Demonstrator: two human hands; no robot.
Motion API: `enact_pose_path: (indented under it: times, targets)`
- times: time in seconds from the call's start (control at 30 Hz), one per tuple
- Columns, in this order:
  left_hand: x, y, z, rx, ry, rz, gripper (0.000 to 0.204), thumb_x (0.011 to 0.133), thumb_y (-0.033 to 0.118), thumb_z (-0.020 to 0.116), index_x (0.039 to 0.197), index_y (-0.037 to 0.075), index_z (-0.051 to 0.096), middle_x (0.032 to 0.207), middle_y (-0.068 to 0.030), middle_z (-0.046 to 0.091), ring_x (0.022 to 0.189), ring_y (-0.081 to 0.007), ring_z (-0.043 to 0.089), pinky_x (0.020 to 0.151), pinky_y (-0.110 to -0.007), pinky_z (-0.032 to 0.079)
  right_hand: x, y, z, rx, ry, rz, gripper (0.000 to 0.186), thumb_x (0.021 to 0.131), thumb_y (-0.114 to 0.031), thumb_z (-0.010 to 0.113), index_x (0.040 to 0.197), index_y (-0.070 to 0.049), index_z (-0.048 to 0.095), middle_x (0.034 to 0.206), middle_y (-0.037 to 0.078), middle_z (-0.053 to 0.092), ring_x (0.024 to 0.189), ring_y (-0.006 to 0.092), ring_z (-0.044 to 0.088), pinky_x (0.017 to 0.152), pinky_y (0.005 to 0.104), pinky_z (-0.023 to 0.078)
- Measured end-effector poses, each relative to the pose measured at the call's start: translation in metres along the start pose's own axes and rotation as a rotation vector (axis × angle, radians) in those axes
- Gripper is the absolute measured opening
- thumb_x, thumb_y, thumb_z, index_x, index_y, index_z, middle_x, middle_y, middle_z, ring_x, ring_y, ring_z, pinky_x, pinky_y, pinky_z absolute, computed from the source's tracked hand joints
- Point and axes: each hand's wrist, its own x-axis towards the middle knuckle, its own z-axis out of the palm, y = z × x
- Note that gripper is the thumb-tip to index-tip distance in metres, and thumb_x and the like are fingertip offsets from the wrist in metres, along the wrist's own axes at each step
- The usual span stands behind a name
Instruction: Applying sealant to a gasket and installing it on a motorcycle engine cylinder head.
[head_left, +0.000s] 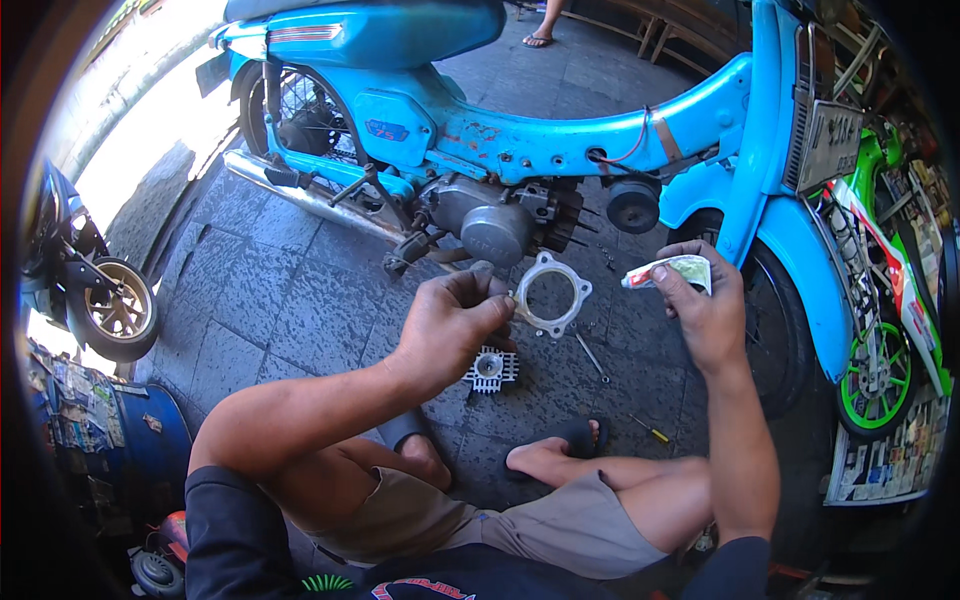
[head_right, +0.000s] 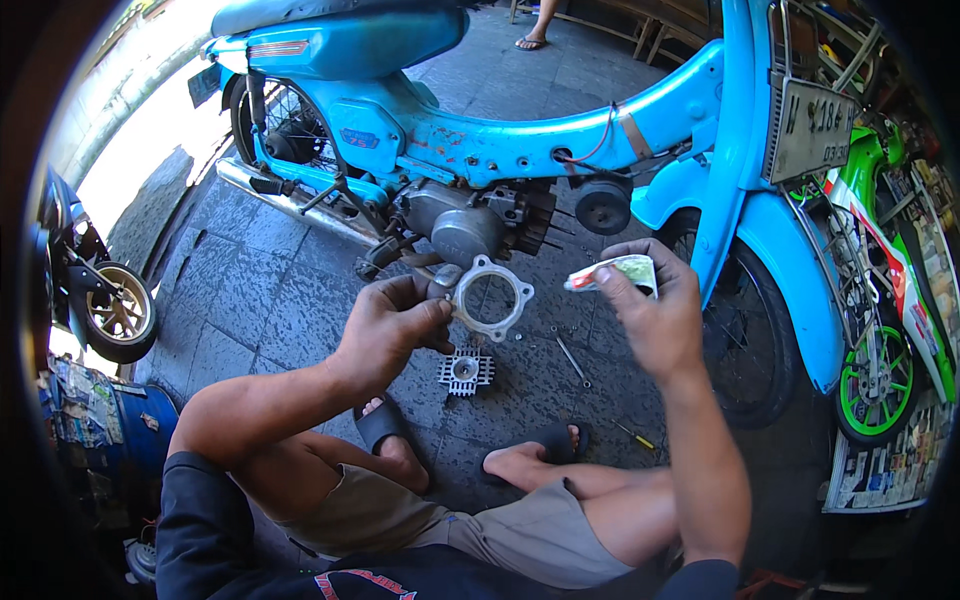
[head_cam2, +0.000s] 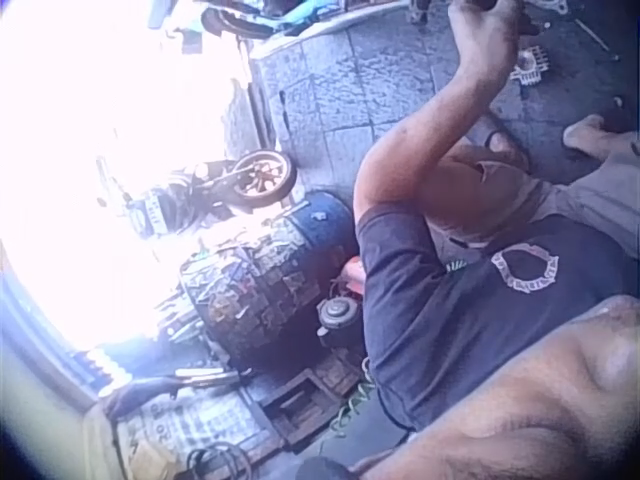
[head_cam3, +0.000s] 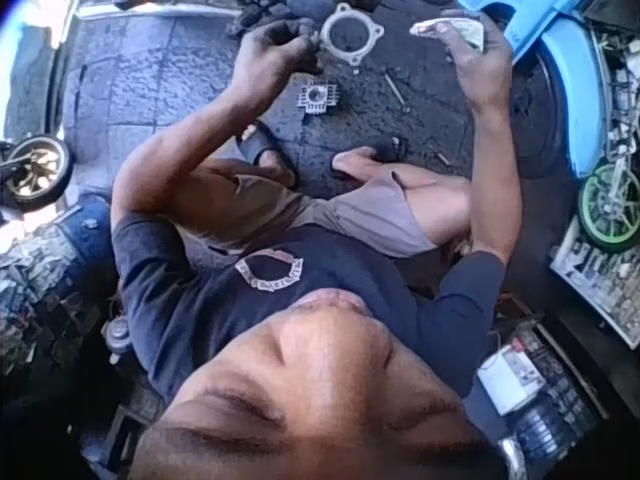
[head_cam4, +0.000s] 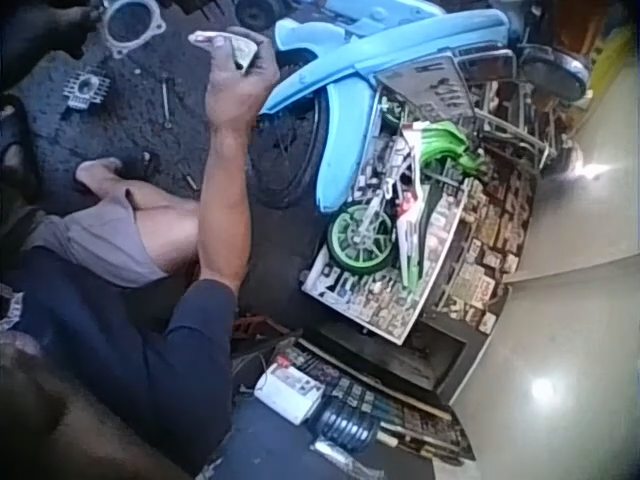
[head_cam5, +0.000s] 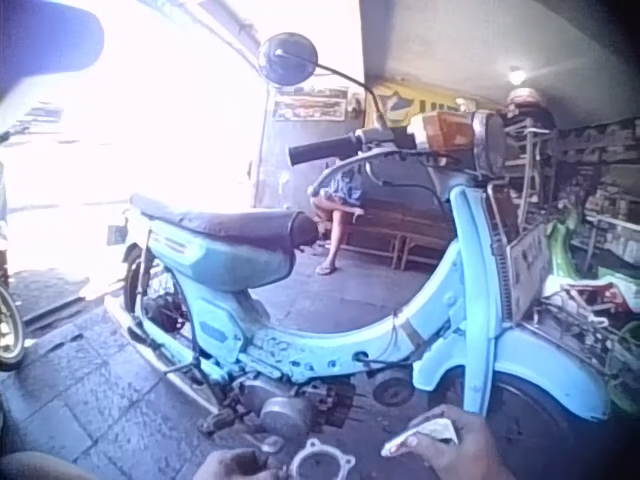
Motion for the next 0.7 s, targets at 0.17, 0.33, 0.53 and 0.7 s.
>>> enact_pose_path:
  times: [0.17,0.33,0.53,0.7]
  targets:
    - [0.015,-0.004,0.002,-0.036,-0.052,-0.039,0.015,0.097,0.012,0.07,0.101,-0.002,0.065,0.092,-0.007,0.067,0.081,-0.016,0.068,0.073,-0.033,0.063,0.011,0.129,-0.049,-0.297,-0.071,0.139,0.016,0.089,-0.013,0.074,0.099,-0.001,0.07,0.082,0.004,0.07,0.072,0.011,0.062,0.065,0.0321,0.05]
    - [0.031,-0.015,0.003,-0.002,-0.011,-0.086,0.019,0.096,0.013,0.072,0.103,-0.002,0.063,0.089,-0.0082,0.066,0.08,-0.017,0.068,0.073,-0.034,0.063,-0.045,0.316,-0.023,-0.668,-0.093,0.491,0.034,0.084,-0.015,0.075,0.115,-0.002,0.074,0.108,0.025,0.074,0.104,0.0427,0.071,0.088,0.0467,0.055]
    - [0.062,-0.055,0.012,0.007,0.063,-0.217,0.019,0.097,0.014,0.071,0.104,-0.002,0.063,0.088,-0.0075,0.066,0.077,-0.0163,0.067,0.075,-0.035,0.062,-0.114,0.41,0.014,-0.805,-0.388,0.672,0.031,0.084,-0.016,0.076,0.113,-0.004,0.073,0.114,0.021,0.072,0.112,0.0419,0.067,0.095,0.0513,0.054]
    - [0.097,-0.103,0.04,0.069,0.072,-0.27,0.015,0.099,0.012,0.067,0.103,-0.003,0.065,0.09,-0.0059,0.067,0.076,-0.0133,0.066,0.072,-0.03,0.057,-0.09,0.343,0.014,-0.544,-0.082,0.404,0.049,0.083,-0.019,0.081,0.126,-0.002,0.064,0.122,0.02,0.065,0.116,0.0396,0.063,0.098,0.049,0.052]
